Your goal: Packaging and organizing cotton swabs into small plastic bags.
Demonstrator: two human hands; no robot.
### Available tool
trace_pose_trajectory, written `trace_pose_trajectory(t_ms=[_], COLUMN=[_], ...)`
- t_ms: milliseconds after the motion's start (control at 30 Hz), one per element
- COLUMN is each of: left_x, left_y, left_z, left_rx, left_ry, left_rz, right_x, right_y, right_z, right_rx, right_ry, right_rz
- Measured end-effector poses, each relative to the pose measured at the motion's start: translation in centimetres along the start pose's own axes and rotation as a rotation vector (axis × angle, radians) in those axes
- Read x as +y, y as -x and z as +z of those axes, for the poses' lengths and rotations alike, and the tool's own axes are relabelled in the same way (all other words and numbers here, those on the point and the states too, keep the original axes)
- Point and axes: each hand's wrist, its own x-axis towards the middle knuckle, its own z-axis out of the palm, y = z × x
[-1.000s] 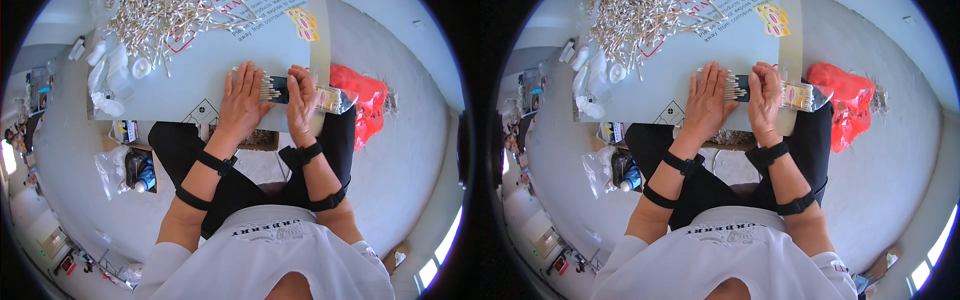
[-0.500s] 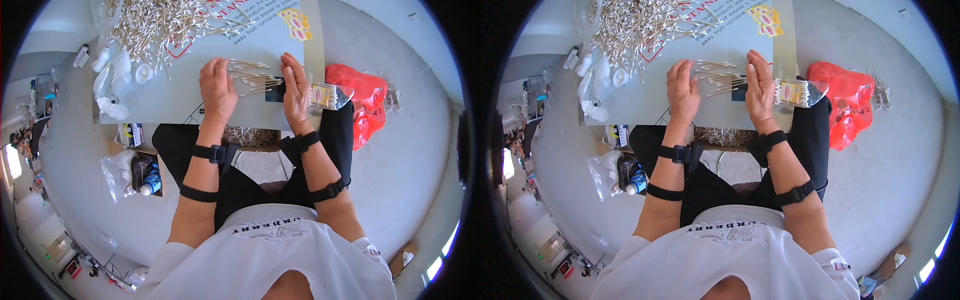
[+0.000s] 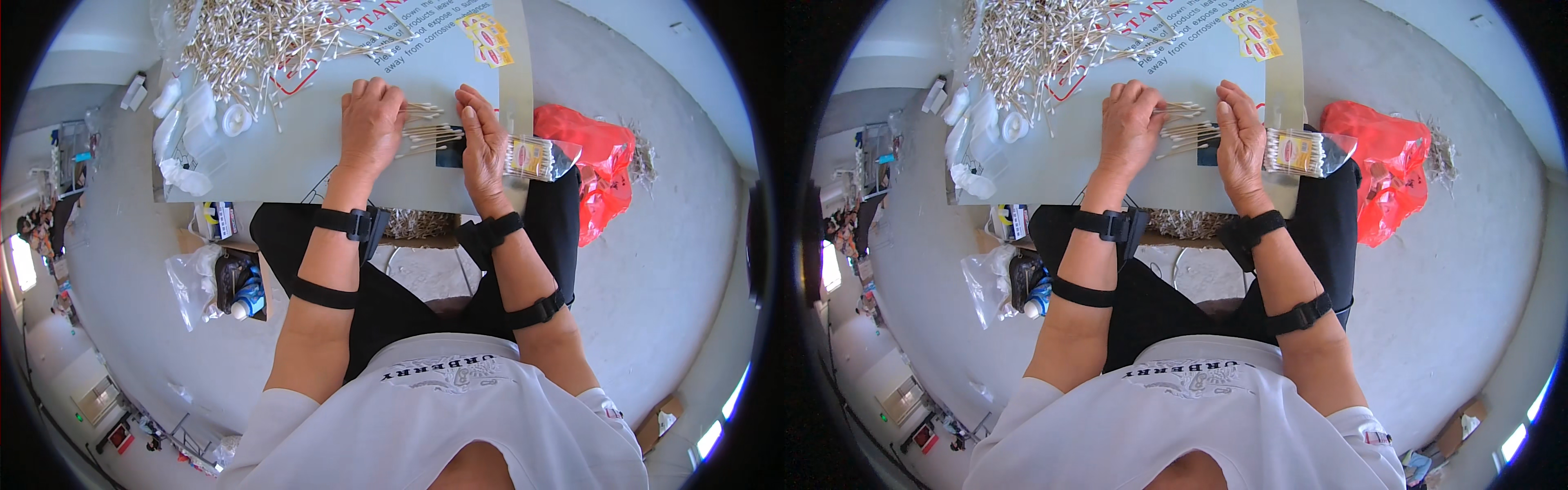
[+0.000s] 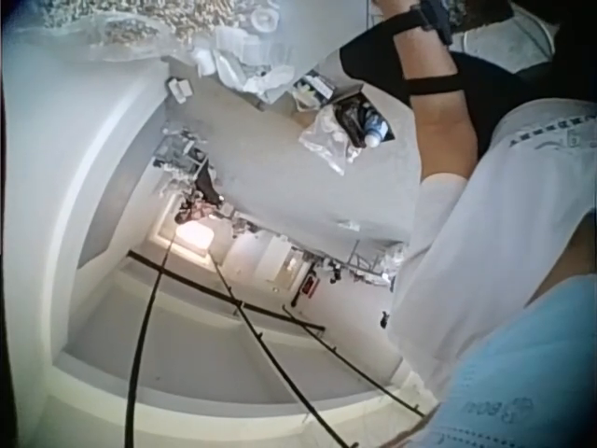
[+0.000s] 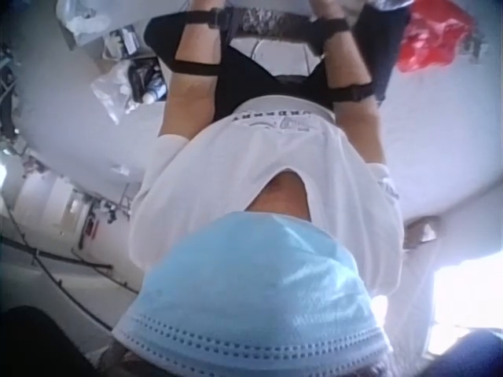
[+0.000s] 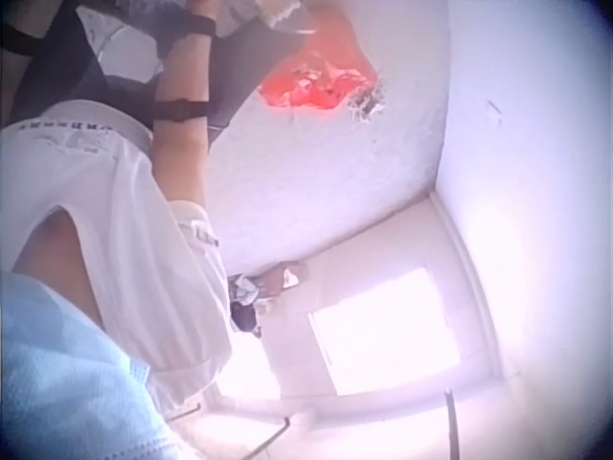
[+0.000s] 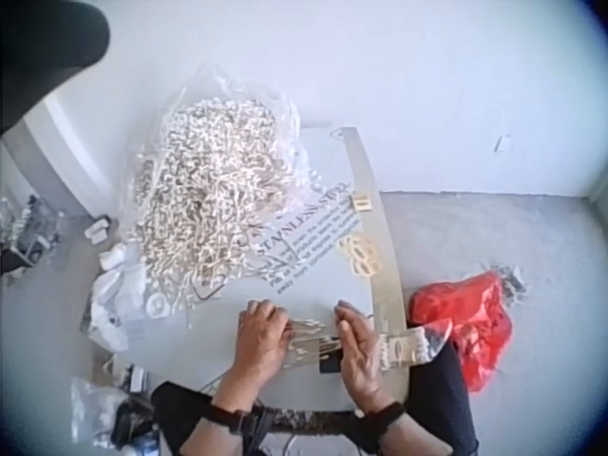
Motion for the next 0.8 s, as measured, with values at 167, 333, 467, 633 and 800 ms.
trace_pose_trajectory(t_ms=[167,333,467,633,800], left_x=[-0.2,-1.2,-1.6,-1.8,-0.7], left_y=[-0.3,-0.9,-1.4,-1.9,-1.3], left_z=[0.2,0.6,1.0,1.2,1.8], left_rx=[0.093,0.000,-0.005,0.085,0.033], left_ry=[0.023,-0.008,0.001,-0.063,-0.021], left_rz=[-0.006,0.068,0.064,-0.046,0.052], right_x=[0.0,-0.1,0.1,0.0,-0.4], right_y=[0.0,0.0,0.0,0.1,0.2], right_z=[0.0,0.0,-0.1,0.0,0.1], right_rx=[-0.005,-0.002,-0.001,0.002,0.037], right_ry=[0.008,0.011,0.000,0.000,-0.121], right_rz=[0.001,0.015,0.006,0.012,0.056])
